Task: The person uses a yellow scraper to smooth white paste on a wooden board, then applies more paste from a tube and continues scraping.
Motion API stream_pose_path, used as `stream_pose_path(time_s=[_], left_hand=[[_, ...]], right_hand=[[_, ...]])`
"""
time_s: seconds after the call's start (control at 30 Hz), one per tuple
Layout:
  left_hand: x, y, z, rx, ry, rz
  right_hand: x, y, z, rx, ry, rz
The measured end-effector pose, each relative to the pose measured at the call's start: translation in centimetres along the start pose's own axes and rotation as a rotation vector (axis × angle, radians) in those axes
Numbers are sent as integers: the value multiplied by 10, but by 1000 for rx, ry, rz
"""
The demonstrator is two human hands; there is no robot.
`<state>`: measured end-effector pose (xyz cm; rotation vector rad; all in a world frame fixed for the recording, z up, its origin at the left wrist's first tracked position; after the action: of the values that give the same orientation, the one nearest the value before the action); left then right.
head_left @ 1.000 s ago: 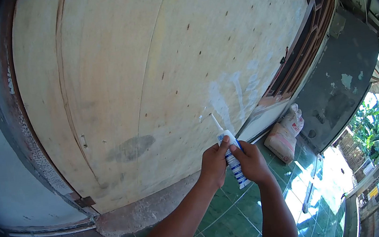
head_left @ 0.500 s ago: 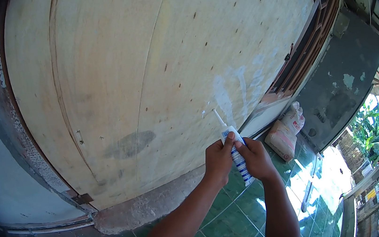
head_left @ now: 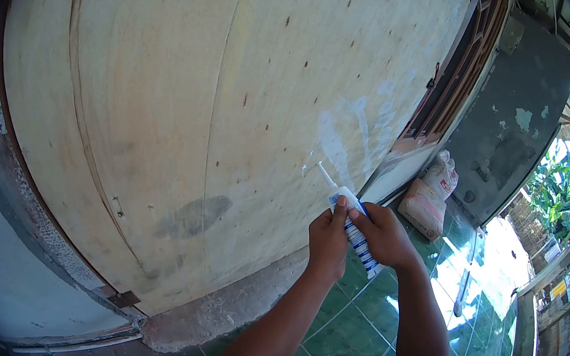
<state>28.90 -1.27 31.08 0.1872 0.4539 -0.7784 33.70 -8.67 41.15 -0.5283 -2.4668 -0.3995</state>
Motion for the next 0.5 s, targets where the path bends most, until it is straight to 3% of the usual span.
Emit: stream_pose_path(time_s=[0.2, 0.3, 0.5], left_hand=[[11, -23, -4, -33, -73, -22], [12, -29, -12, -42, -9, 21], [2, -27, -27, -52, 57, 10]], right_hand=[[6, -16, 3, -3, -221, 25], [5, -27, 13, -27, 14, -27], [-8, -21, 28, -12, 76, -12]])
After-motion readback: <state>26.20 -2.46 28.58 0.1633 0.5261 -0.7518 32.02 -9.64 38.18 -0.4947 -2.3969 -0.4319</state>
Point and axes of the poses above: each hand's wrist, its own y-axis towards the middle knuckle, its own z-axis out of the palm, x = y × z, the point moved 4 cm from there along y, towards the middle knuckle, and after that the axes turned 2 degrees about -z, right-handed, at the moved point
